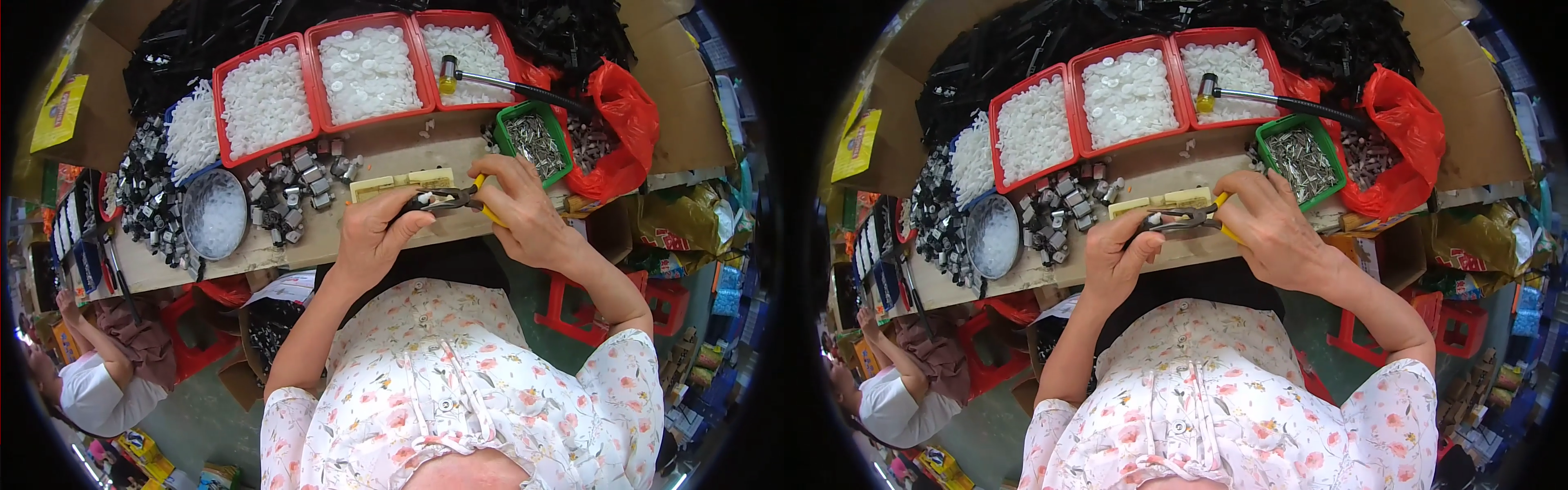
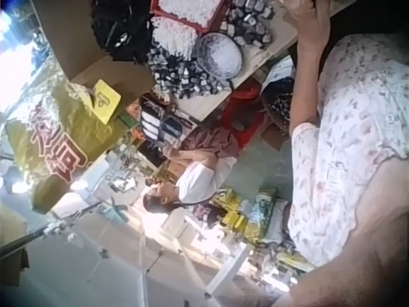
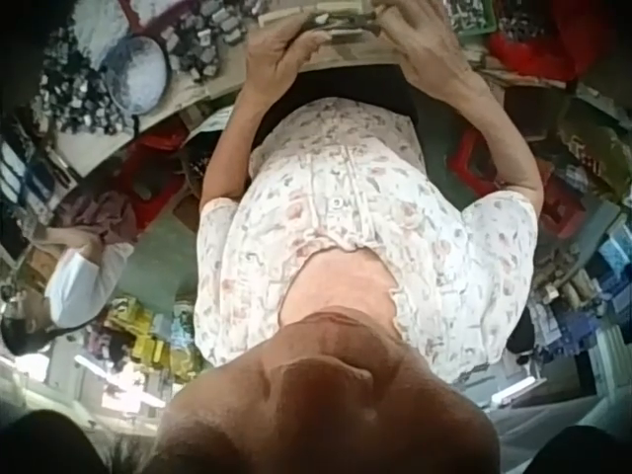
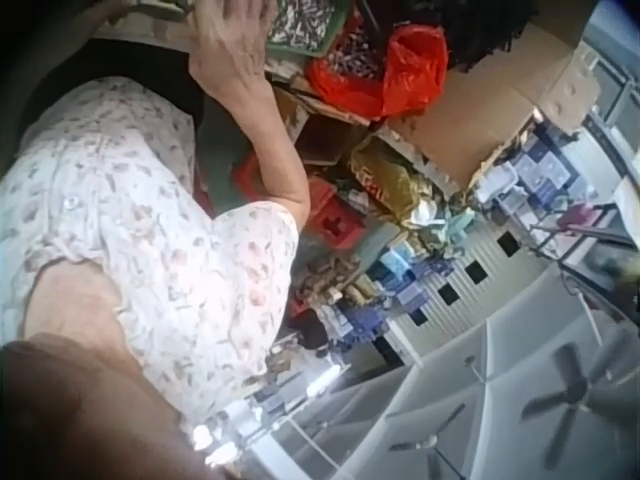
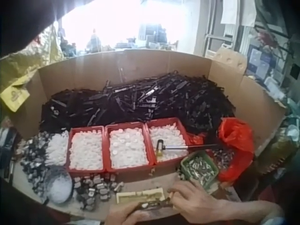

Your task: Manually assemble small plastic and metal components into finished parts using pliers and a small hammer.

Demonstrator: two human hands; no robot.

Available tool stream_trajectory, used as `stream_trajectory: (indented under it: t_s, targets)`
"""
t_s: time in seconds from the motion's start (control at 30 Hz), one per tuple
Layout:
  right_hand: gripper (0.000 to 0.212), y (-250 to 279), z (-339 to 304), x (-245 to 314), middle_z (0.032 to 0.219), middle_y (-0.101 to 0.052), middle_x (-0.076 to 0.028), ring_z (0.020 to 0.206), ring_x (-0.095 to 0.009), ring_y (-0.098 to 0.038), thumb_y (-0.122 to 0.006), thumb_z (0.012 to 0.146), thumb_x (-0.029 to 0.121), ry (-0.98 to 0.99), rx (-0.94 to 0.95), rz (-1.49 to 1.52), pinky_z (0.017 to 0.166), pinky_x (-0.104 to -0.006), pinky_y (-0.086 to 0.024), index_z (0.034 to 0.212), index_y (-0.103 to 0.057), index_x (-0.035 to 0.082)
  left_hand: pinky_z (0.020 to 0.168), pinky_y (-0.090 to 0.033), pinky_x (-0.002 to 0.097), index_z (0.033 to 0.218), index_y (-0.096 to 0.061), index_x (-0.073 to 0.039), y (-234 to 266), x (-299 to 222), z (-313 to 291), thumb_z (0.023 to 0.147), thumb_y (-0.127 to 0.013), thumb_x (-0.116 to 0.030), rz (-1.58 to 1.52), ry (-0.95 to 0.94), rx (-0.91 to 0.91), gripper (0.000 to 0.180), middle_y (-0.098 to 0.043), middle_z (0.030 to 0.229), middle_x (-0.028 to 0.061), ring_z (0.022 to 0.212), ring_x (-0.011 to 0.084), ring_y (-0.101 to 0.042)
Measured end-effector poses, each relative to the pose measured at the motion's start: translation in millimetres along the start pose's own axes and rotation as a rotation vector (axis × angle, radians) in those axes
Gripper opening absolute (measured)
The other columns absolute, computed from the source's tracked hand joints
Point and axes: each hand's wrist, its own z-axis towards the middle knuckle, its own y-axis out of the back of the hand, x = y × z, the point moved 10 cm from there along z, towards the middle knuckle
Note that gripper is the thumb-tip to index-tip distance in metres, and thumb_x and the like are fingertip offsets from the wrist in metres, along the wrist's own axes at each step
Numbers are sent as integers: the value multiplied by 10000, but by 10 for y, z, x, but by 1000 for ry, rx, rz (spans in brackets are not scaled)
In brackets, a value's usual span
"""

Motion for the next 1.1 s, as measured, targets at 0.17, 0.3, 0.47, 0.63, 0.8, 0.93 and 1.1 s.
stream_trajectory:
  t_s: [0.17, 0.3, 0.47, 0.63, 0.8, 0.93, 1.1]
  targets:
    - [312, -48, -24, -25, 1122, -541, -192, 1024, -395, -560, -621, 659, -94, -12, 26, 115, 887, -433, -451, 946, -531, -11, 603, -473, 273, 1097, -676, 23, 62, -30, -21, 941, -720, -259, -39, -17, -52, 324, -633, 763, 106, 632, 147, -566]
    - [281, -150, -65, -6, 1032, -538, -188, 930, -386, -567, -607, 666, -101, 1, 66, 51, 787, -418, -468, 911, -501, -14, 583, -464, 278, 1060, -672, 29, 1, -27, -60, 954, -708, -267, 24, -33, -17, 317, -621, 736, 94, 615, 136, -557]
    - [228, -212, -152, 58, 943, -525, -171, 834, -372, -561, -596, 690, -100, 58, 132, 62, 719, -430, -458, 856, -467, -13, 504, -403, 258, 936, -661, 24, -185, 110, -141, 999, -652, -305, -349, 246, 184, 336, -573, 644, 28, 530, 117, -497]
    - [219, -153, -173, 197, 939, -533, -176, 830, -367, -571, -598, 682, -97, 151, 120, 163, 713, -426, -467, 836, -465, -17, 437, -367, 243, 903, -640, 30, -557, 53, -357, 997, -622, -425, -1062, 504, 534, 466, -524, 602, 31, 479, 107, -468]
    - [223, -153, -124, 313, 951, -543, -182, 844, -362, -583, -606, 668, -89, 197, 125, 201, 713, -423, -475, 831, -470, -21, 417, -360, 249, 921, -642, 43, -651, -25, -485, 976, -627, -480, -1368, 489, 679, 525, -527, 595, 45, 468, 110, -459]
    - [249, -272, -47, 311, 1019, -552, -174, 928, -356, -591, -615, 690, -80, 154, 186, 203, 778, -420, -464, 896, -497, -6, 419, -375, 253, 934, -658, 47, -461, 81, -509, 986, -621, -469, -1243, 469, 568, 520, -542, 600, 52, 468, 113, -481]
    - [321, -390, 84, 151, 1152, -547, -163, 1076, -346, -567, -632, 717, -54, 100, 189, 152, 900, -435, -422, 1012, -528, 15, 482, -457, 256, 942, -674, 66, 80, 623, -1038, 1006, -611, -406, -603, 727, 452, 480, -605, 644, 57, 506, 139, -573]
